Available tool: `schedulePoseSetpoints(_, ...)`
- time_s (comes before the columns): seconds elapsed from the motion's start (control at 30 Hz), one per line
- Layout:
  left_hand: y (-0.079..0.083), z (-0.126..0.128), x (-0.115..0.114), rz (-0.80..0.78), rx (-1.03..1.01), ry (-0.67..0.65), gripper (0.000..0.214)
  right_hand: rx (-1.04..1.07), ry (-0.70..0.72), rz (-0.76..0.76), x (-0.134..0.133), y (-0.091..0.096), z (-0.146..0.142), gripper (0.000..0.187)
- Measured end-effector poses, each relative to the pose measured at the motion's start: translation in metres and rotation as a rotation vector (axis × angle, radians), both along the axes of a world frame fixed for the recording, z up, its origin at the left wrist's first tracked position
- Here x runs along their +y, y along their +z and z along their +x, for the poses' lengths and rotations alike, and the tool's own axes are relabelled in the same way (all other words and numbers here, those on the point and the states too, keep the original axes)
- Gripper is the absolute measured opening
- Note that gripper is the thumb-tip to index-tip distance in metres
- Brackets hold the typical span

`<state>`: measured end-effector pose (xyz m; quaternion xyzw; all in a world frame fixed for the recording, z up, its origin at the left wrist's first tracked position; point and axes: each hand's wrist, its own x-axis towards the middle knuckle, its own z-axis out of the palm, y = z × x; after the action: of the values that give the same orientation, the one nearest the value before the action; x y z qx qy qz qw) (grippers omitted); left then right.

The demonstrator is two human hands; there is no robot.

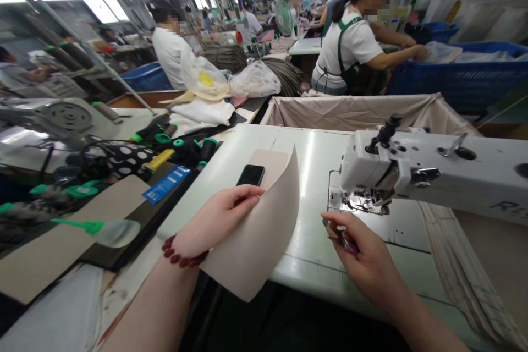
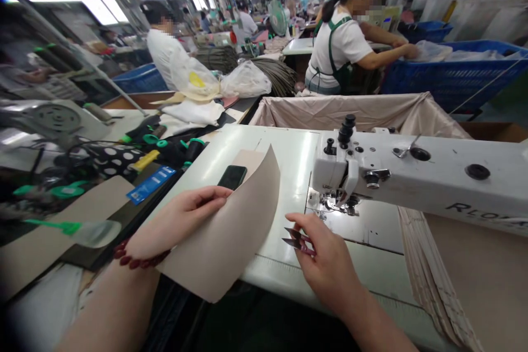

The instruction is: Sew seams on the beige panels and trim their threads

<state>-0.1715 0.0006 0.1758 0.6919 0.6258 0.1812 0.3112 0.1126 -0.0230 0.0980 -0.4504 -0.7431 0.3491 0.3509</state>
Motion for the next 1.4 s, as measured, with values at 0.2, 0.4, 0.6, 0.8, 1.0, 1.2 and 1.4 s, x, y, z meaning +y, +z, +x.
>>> schedulePoseSetpoints(0.2, 0.007, 0.001, -0.015, -0.174, -0.138, -0.265, 0.028, -0.125, 0.291, 0.141, 0.03, 0.037, -0.032, 0.059)
schedulePoseSetpoints(0.4, -0.001, 0.003, -0.03, -0.087, 0.039, -0.277, 0.031, -0.087, 0.223, 0.015, 0.026, 0.032, -0.044, 0.012)
schedulePoseSetpoints(0.6, 0.007, 0.01, -0.043, 0.123, 0.143, -0.269, 0.019, 0.019, 0.146, -0.094, 0.012, 0.042, -0.04, 0.018)
schedulePoseSetpoints(0.8, 0.022, 0.012, -0.047, -0.079, -0.18, -0.208, 0.019, 0.019, -0.049, 0.188, -0.012, 0.054, -0.029, 0.017)
schedulePoseSetpoints(1.0, 0.015, 0.025, -0.053, -0.115, -0.32, -0.186, 0.018, -0.213, -0.012, 0.108, -0.041, 0.055, -0.036, 0.015)
schedulePoseSetpoints(1.2, 0.013, 0.036, -0.057, -0.13, -0.398, -0.207, 0.02, -0.217, -0.048, 0.087, -0.051, 0.05, -0.04, 0.014)
schedulePoseSetpoints(1.4, 0.009, 0.043, -0.063, -0.208, -0.447, -0.213, 0.025, 0.001, -0.121, 0.001, -0.06, 0.041, -0.038, 0.015)
